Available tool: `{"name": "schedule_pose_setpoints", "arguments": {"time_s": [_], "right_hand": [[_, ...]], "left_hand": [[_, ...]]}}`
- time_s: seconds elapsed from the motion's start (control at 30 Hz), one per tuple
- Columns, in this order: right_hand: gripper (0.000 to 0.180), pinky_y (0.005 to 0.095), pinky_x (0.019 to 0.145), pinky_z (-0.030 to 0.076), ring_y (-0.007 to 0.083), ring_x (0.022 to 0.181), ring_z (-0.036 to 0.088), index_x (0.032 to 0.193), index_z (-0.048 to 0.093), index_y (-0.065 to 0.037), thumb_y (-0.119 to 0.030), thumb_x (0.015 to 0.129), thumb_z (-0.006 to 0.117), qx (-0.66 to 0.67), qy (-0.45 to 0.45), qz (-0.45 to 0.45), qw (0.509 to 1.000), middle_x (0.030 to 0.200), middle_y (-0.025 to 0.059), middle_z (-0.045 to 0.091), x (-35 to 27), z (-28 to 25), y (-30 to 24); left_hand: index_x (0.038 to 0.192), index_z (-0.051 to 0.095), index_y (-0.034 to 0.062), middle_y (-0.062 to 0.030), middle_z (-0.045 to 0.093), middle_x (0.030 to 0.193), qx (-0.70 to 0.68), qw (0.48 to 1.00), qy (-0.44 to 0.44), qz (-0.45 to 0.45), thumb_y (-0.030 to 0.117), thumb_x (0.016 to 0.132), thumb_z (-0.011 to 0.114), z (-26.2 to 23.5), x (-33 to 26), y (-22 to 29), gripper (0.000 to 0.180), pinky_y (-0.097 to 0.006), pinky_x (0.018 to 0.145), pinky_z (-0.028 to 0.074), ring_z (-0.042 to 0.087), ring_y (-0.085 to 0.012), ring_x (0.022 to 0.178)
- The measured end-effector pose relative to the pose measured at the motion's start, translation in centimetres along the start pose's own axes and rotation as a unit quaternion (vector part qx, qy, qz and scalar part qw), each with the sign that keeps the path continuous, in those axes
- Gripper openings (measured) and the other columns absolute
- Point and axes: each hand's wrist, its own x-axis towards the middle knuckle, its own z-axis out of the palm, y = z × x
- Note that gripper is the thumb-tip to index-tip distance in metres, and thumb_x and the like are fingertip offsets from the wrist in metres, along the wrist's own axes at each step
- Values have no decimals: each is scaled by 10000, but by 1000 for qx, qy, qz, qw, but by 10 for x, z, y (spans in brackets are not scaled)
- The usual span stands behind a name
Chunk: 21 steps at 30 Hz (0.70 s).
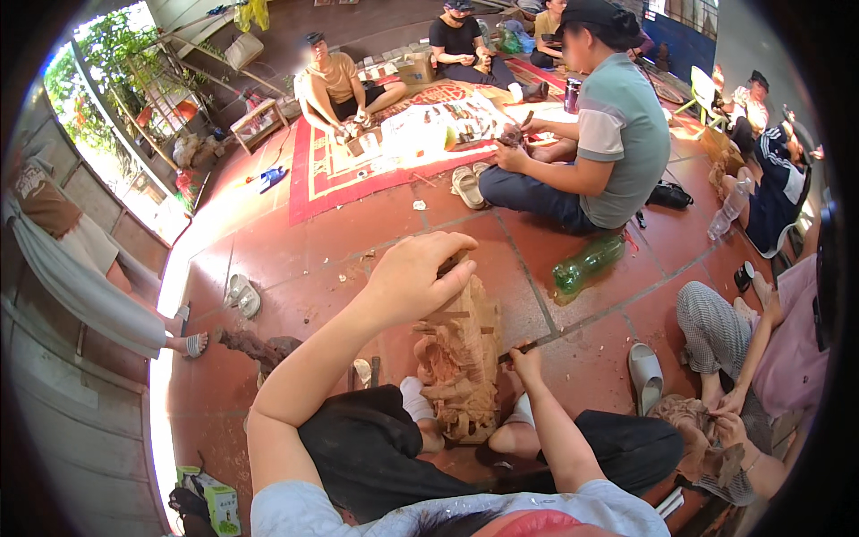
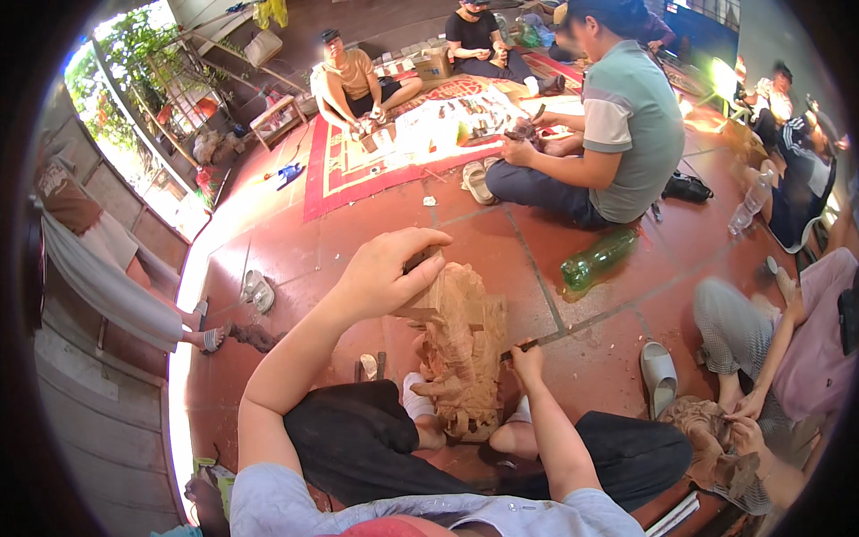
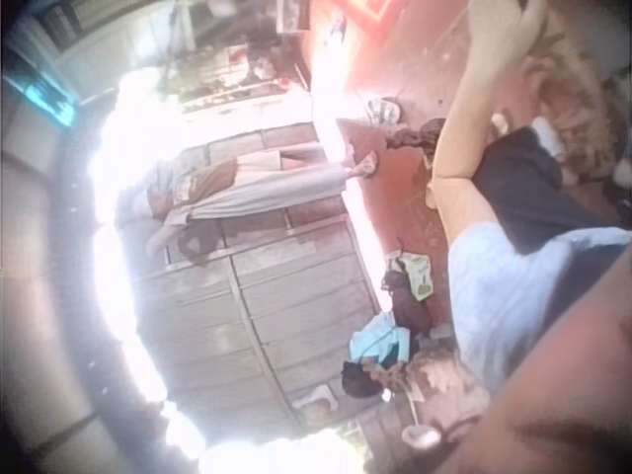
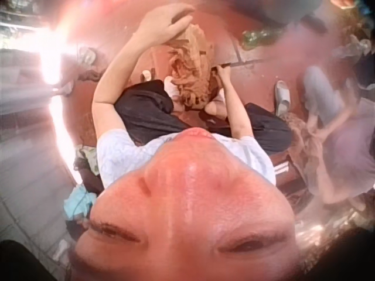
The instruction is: The person sits on the floor and carves a piece of wood using a small knife. They hold the wood in their left hand and carefully shape it with the knife in their right hand, creating wood shavings.
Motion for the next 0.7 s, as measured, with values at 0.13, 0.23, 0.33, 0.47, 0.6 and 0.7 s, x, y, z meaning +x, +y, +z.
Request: {"name": "schedule_pose_setpoints", "arguments": {"time_s": [0.13,0.23,0.33,0.47,0.6,0.7], "right_hand": [[209,325,604,486,194,645,629,839,583,10,-146,715,646,-100,8,-28,995,690,120,636,-7,13,1],[65,279,489,455,170,531,598,763,553,-2,-54,759,593,6,-28,13,1000,630,102,606,-37,4,-41],[97,288,443,466,168,507,567,779,496,-22,-3,763,590,40,-80,-35,995,647,65,547,-24,-10,-51],[74,287,425,482,182,487,582,782,493,-24,1,774,563,30,-42,23,998,654,85,554,-12,-10,-36],[75,295,414,453,185,472,557,768,486,-26,-2,766,558,-35,-52,-37,997,652,93,561,5,-5,0],[83,286,431,440,171,498,549,757,475,-25,-4,762,554,-69,14,-113,991,656,80,560,10,17,21]], "left_hand": [[1071,602,52,-141,633,955,-9,1000,3,6,259,849,536,2,-2,-4,310,-378,764,475,615,-300,859],[1072,603,49,-142,634,950,-19,1000,-13,-20,255,849,539,5,-2,-4,311,-376,755,478,617,-300,852],[1071,603,46,-145,637,941,-19,1000,-6,-6,254,848,543,6,4,-3,311,-374,748,482,620,-301,844],[1066,601,48,-147,637,940,-21,1000,-2,-5,262,850,540,-1,0,0,310,-379,754,483,621,-303,848],[1072,601,53,-144,638,946,3,999,29,39,264,844,539,5,-1,-7,317,-386,762,483,622,-301,848],[1078,599,58,-143,638,947,7,999,6,30,260,832,542,-3,7,2,324,-390,769,482,617,-310,855]]}}
